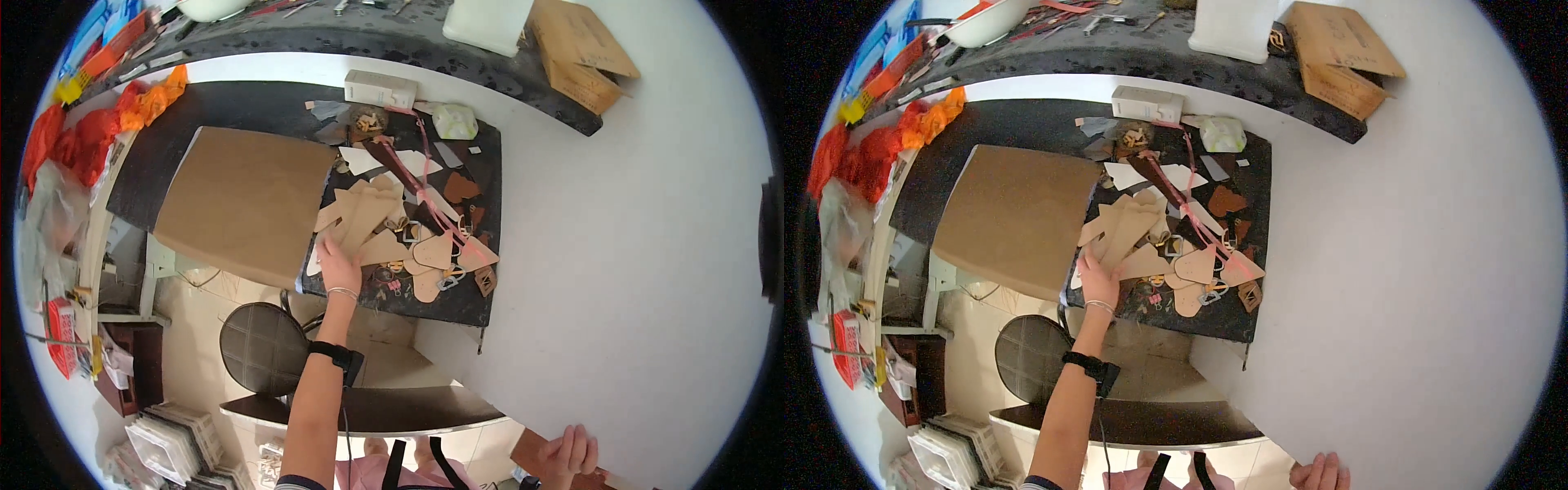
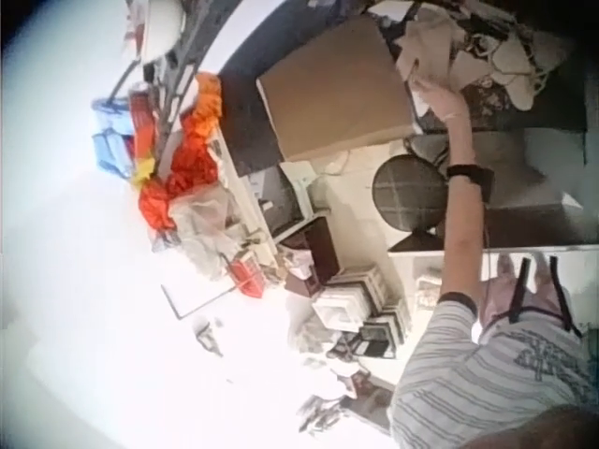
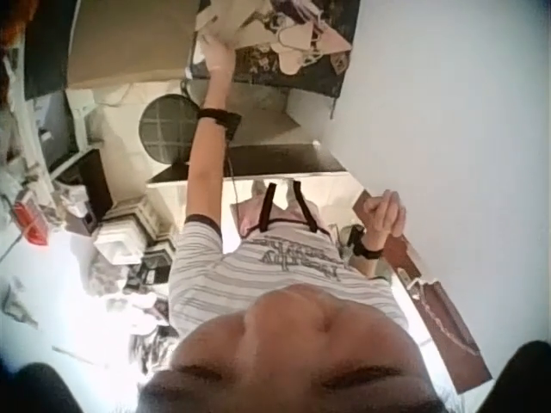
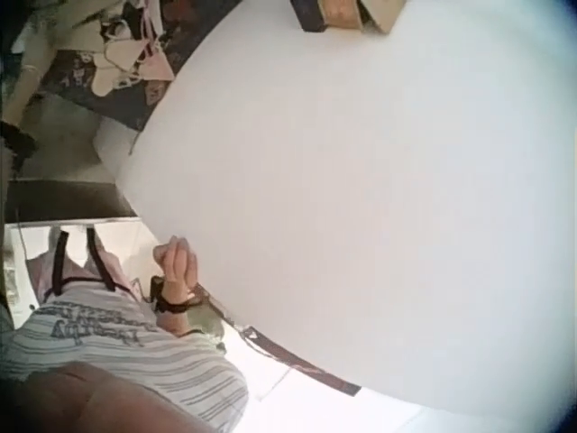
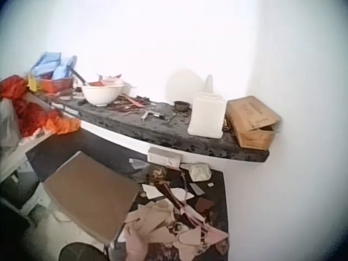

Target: The recorder writes identification codes on cardboard labels and attaches them to large storage bags of material.

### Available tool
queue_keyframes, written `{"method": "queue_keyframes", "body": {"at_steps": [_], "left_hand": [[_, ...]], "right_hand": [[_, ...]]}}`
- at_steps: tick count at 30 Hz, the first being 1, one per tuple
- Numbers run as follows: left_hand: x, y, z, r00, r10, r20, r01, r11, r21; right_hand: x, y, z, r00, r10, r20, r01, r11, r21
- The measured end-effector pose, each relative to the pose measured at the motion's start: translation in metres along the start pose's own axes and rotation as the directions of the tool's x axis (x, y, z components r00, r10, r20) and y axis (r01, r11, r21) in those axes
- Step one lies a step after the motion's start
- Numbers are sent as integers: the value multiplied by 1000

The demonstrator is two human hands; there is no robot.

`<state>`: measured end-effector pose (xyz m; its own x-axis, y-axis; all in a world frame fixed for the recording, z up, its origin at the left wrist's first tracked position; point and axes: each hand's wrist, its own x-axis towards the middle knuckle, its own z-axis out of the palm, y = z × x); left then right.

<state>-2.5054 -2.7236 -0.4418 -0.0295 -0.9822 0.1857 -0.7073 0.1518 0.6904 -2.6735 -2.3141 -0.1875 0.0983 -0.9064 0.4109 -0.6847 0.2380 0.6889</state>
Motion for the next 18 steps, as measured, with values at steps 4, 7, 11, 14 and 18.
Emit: {"method": "queue_keyframes", "body": {"at_steps": [4,7,11,14,18], "left_hand": [[-14,3,-59,998,-5,63,2,998,60],[-43,22,-112,940,82,332,-45,992,-118],[-119,73,-190,867,86,490,79,949,-306],[-189,98,-239,790,123,600,21,974,-227],[-293,108,-242,430,-65,901,202,979,-26]], "right_hand": [[15,-2,15,913,-41,-406,49,999,8],[-3,-4,19,952,49,-302,-49,999,8],[-3,1,20,949,64,-310,-63,998,12],[-8,5,24,953,32,-301,-10,997,76],[-1,5,19,947,59,-315,9,977,211]]}}
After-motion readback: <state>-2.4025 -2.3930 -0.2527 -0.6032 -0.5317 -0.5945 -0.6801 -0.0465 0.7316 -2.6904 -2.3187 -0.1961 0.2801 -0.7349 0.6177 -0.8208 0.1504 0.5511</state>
